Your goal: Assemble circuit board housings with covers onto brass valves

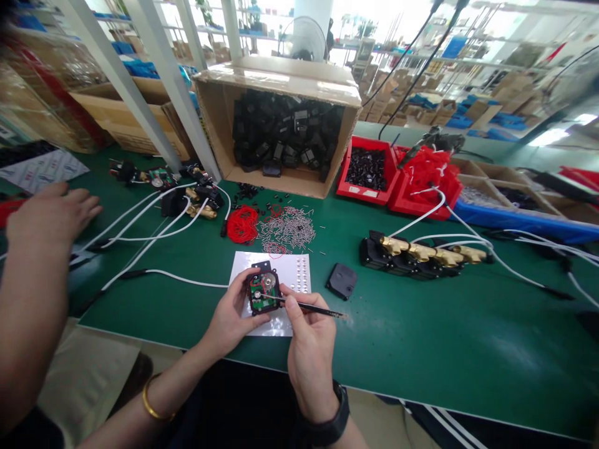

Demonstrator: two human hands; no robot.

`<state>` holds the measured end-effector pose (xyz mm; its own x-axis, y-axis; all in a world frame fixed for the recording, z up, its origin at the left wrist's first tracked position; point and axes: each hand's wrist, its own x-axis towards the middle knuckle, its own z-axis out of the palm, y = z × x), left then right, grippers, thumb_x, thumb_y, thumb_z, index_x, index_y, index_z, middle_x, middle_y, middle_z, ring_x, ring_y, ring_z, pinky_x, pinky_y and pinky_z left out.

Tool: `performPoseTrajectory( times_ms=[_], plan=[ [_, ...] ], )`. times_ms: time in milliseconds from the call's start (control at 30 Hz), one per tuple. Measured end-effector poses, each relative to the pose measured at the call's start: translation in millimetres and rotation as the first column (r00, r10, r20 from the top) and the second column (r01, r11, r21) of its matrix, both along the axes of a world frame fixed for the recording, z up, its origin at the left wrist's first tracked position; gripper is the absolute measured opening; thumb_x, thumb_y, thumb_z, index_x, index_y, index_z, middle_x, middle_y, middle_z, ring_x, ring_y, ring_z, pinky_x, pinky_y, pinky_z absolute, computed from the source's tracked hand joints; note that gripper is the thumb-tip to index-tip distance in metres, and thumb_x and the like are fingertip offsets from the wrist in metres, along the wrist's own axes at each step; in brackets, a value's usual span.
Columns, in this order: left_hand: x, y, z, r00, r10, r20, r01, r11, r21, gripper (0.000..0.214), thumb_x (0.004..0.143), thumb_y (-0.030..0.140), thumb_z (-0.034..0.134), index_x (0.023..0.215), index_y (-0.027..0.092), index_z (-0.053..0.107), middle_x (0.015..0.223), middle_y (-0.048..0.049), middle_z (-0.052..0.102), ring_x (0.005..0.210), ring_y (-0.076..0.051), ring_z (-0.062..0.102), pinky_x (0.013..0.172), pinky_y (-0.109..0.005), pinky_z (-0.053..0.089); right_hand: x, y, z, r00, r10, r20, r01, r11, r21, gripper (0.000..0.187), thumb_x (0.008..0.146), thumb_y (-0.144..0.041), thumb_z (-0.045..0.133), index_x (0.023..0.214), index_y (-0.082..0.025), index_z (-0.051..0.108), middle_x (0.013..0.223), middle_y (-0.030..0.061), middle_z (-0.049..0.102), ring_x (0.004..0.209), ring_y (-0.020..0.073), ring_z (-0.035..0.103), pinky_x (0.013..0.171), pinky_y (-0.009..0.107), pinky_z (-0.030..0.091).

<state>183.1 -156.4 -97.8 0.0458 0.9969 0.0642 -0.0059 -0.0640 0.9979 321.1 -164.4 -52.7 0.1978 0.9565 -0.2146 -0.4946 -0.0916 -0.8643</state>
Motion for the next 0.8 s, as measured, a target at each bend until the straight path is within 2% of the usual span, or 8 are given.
performPoseTrajectory(
  times_ms=[367,600,800],
  plan=[
    [0.4,0.1,0.8,1.000,0.004,-0.006,-0.004,1.000,0.011,0.071,0.064,0.015,0.076,0.125,0.023,0.039,0.131,-0.0096,0.045,0.122,-0.029,0.043,0.107,-0.047,0.031,1.2,0.1,-0.2,1.000,0.008,0.017,-0.008,1.000,0.002,0.021,0.068,-0.031,0.076,0.075,-0.018,0.061,0.093,0.0083,0.070,0.093,0.0229,0.061,0.094,0.041,0.037],
    [-0.1,0.7,1.6,0.999,0.012,-0.034,-0.011,1.000,0.029,0.071,0.065,0.018,0.076,0.126,0.023,0.038,0.130,-0.0096,0.045,0.122,-0.029,0.043,0.108,-0.047,0.030,1.0,1.3,0.1,0.999,0.001,0.035,-0.001,1.000,-0.004,0.024,0.065,-0.032,0.078,0.074,-0.018,0.061,0.092,0.0093,0.070,0.094,0.0253,0.062,0.093,0.044,0.038],
    [0.4,1.9,2.0,0.985,0.079,-0.156,-0.055,0.987,0.152,0.074,0.067,0.022,0.075,0.130,0.026,0.036,0.137,-0.0098,0.034,0.129,-0.030,0.032,0.109,-0.047,0.028,2.7,0.7,-2.4,0.998,0.020,0.057,-0.022,0.999,0.028,0.020,0.070,-0.030,0.074,0.077,-0.018,0.060,0.094,0.0085,0.070,0.093,0.0232,0.062,0.090,0.040,0.041]
  ],
)
